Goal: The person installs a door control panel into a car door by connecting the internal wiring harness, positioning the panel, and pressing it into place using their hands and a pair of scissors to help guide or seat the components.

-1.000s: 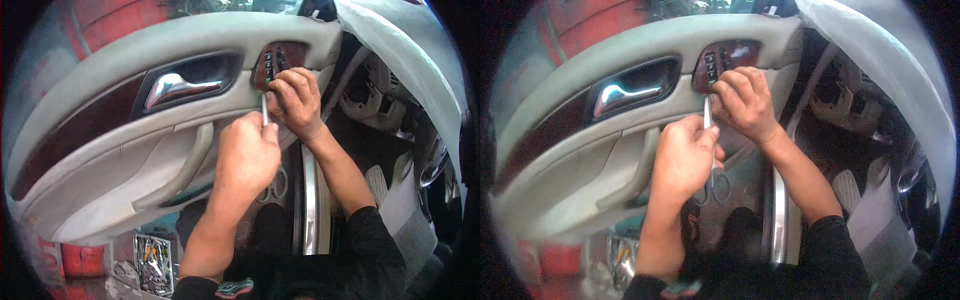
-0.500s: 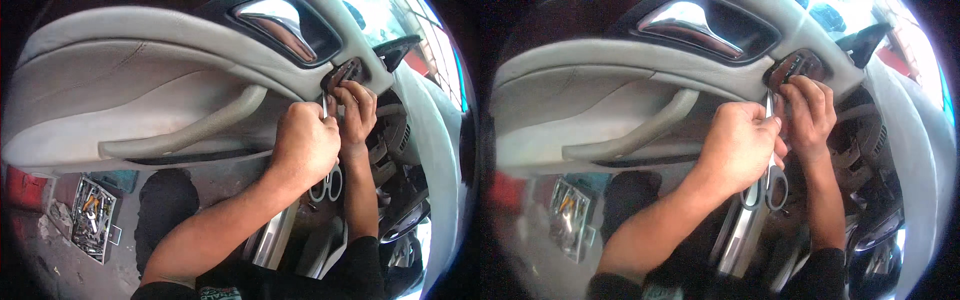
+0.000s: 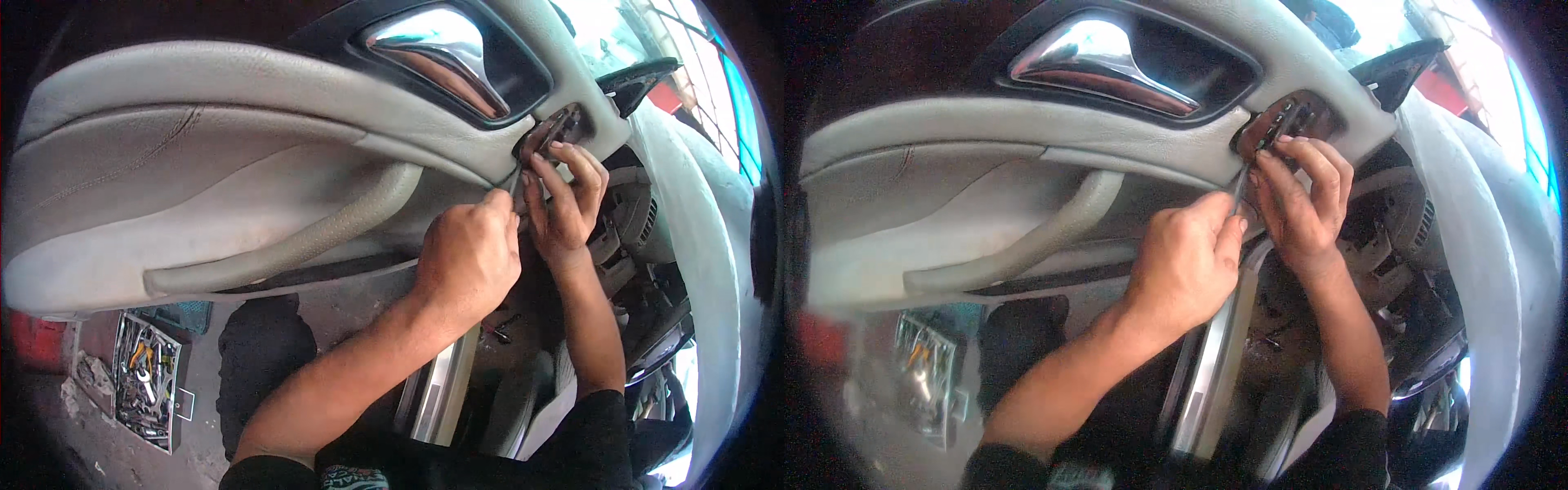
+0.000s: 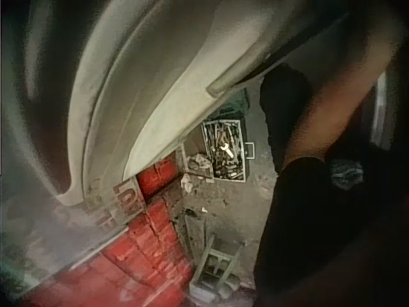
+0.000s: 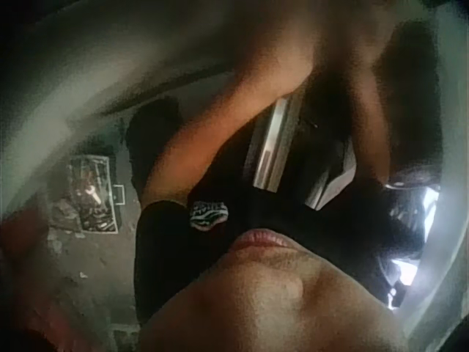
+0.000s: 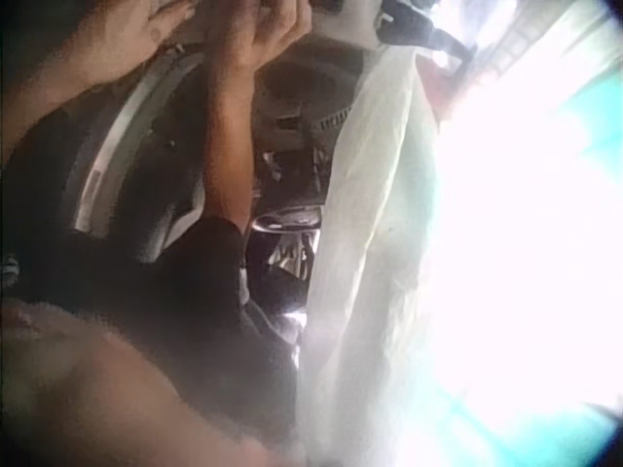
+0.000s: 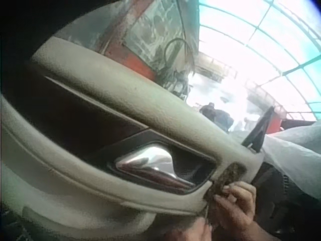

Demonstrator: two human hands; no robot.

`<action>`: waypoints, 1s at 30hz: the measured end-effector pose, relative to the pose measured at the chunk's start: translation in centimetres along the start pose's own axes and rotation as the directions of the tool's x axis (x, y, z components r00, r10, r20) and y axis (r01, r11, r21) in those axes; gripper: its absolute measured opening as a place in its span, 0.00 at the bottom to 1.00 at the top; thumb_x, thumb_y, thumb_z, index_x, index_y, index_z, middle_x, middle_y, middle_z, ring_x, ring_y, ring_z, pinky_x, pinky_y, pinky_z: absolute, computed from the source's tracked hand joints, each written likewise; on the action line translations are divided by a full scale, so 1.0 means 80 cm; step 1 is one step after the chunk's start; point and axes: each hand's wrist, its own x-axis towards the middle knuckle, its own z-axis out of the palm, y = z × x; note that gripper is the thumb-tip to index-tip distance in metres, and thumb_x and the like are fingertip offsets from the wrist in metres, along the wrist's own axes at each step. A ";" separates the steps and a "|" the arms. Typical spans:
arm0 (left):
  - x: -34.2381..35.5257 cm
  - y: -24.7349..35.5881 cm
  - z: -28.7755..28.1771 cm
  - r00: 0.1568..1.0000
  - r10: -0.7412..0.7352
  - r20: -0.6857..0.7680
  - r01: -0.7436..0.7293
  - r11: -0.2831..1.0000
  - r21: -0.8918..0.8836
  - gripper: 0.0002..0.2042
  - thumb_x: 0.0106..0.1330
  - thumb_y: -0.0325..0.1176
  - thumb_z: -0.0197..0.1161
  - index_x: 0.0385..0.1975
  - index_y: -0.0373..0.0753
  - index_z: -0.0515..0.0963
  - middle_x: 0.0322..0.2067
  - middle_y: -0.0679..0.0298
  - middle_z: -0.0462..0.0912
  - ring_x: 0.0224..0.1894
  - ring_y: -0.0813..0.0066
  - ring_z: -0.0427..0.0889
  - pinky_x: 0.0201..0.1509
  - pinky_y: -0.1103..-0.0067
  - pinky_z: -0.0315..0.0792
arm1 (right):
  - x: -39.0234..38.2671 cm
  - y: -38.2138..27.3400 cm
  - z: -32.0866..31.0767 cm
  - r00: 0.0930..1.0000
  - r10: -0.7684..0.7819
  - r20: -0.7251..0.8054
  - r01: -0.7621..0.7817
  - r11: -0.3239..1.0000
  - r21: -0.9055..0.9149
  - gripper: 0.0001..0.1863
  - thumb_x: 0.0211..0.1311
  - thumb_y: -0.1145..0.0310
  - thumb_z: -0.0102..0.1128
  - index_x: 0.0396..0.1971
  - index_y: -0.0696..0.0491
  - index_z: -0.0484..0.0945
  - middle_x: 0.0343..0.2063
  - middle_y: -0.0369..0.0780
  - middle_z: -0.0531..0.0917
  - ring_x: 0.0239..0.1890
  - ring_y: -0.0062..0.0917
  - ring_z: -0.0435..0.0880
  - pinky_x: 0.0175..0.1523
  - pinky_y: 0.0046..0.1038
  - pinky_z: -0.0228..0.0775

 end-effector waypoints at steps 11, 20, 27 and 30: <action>-0.007 0.005 0.008 0.995 -0.061 -0.081 0.055 0.995 -0.081 0.07 0.65 0.28 0.61 0.27 0.32 0.75 0.22 0.42 0.78 0.30 0.40 0.81 0.31 0.58 0.72 | -0.001 -0.008 0.016 1.000 0.018 -0.026 -0.020 0.996 -0.082 0.16 0.45 0.80 0.68 0.38 0.57 0.81 0.45 0.42 0.80 0.48 0.39 0.78 0.52 0.35 0.72; -0.012 0.018 0.017 0.948 -0.317 0.019 0.285 0.824 -0.491 0.08 0.69 0.26 0.58 0.27 0.31 0.76 0.18 0.61 0.81 0.20 0.76 0.79 0.25 0.76 0.71 | -0.003 -0.006 0.015 1.000 0.018 -0.018 -0.020 0.990 -0.137 0.14 0.46 0.77 0.70 0.36 0.58 0.81 0.47 0.42 0.77 0.51 0.35 0.76 0.53 0.34 0.71; -0.001 0.018 0.016 0.931 -0.352 0.094 0.350 0.789 -0.505 0.09 0.70 0.26 0.57 0.26 0.31 0.76 0.18 0.63 0.80 0.20 0.80 0.78 0.25 0.78 0.71 | -0.002 -0.001 0.007 1.000 -0.015 0.008 0.016 0.993 -0.118 0.16 0.47 0.78 0.70 0.39 0.58 0.81 0.48 0.43 0.77 0.51 0.35 0.76 0.54 0.35 0.70; -0.004 0.007 0.015 0.969 -0.245 -0.003 0.228 0.906 -0.357 0.08 0.68 0.26 0.59 0.26 0.31 0.76 0.18 0.55 0.81 0.20 0.68 0.81 0.26 0.72 0.72 | -0.006 0.001 0.006 0.999 -0.005 0.032 0.008 0.993 -0.114 0.15 0.49 0.79 0.69 0.40 0.57 0.80 0.48 0.44 0.76 0.51 0.36 0.76 0.55 0.36 0.69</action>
